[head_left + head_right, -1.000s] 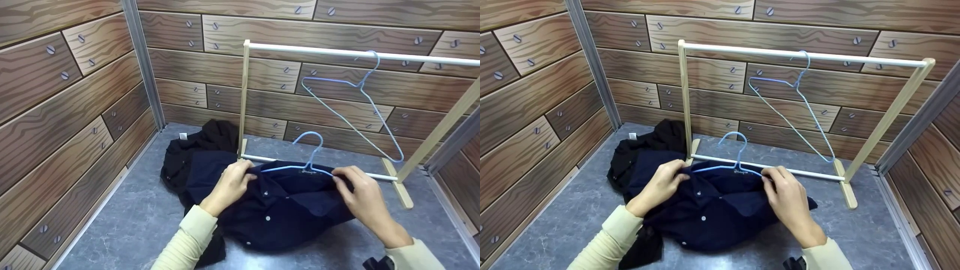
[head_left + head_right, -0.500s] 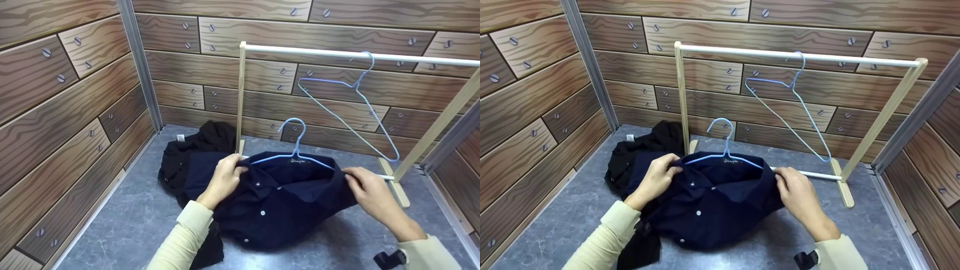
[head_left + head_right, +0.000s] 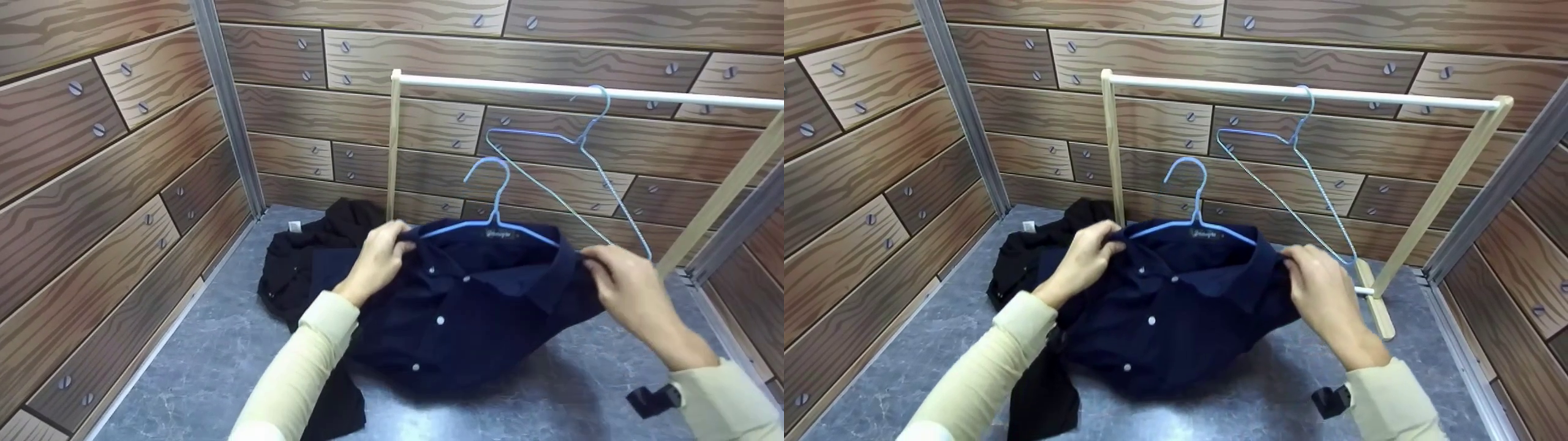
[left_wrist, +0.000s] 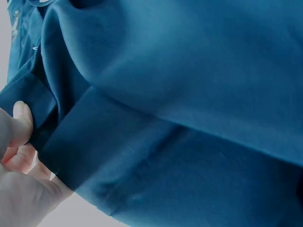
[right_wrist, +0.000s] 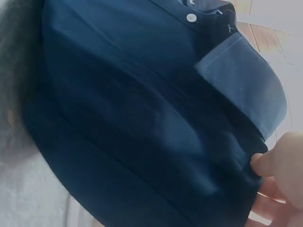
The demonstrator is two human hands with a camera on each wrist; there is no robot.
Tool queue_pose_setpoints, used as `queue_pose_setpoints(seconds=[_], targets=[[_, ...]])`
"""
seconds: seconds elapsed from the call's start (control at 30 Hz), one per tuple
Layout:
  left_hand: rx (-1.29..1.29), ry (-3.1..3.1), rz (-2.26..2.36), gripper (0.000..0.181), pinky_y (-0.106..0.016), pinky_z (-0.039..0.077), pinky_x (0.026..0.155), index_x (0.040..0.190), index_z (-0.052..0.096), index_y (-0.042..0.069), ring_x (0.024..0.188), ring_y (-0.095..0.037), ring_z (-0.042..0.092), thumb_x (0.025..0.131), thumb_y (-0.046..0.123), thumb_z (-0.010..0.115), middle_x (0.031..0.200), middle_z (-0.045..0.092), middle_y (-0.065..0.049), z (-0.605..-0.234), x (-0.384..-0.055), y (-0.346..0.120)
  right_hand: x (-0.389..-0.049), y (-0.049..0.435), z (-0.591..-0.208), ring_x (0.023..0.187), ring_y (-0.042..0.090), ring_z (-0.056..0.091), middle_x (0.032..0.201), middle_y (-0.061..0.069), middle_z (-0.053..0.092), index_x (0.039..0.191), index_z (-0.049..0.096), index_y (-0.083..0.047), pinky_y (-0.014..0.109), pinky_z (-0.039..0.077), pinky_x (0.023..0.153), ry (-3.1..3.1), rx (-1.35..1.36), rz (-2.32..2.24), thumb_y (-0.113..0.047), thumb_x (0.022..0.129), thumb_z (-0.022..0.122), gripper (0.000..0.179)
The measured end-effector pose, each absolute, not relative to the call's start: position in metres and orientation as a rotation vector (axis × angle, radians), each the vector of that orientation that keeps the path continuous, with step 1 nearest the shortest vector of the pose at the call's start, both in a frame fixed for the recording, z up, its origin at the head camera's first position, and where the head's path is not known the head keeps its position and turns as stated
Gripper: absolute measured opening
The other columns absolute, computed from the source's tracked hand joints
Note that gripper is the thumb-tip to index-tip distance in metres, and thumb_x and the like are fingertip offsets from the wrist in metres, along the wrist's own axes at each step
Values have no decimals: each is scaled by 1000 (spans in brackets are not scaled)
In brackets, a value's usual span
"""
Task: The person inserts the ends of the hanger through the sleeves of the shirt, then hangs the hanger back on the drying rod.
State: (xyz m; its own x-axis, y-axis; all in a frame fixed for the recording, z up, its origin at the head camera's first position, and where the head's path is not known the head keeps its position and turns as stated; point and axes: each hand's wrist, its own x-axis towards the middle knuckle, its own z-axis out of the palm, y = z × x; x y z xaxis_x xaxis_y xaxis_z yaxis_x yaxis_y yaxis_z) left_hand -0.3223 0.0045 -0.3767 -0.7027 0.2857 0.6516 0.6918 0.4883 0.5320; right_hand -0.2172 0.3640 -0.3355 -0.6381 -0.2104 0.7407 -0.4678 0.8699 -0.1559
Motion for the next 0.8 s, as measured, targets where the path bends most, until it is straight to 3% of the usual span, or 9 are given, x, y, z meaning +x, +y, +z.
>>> queue_pose_setpoints(seconds=[0.5, 0.8], targets=[[-802, -2237, -1206, 5, -37, 51, 88, 91, 65, 2, 91, -23, 66, 89, 4, 68, 93, 71, -11, -309, -348, 3, -219, 376, -285, 75, 38, 61, 82, 16, 63, 96, 66, 4, 51, 46, 65, -2134, 493, 220, 2, 89, 65, 7], [-774, -2293, -1084, 8, -38, 51, 89, 95, 65, 3, 96, -24, 66, 91, 10, 67, 98, 71, -10, -286, -355, 10, -229, 383, -274, 77, 40, 62, 85, 17, 63, 102, 67, 3, 56, 47, 62, -2151, 431, 148, -3, 94, 61, 11]])
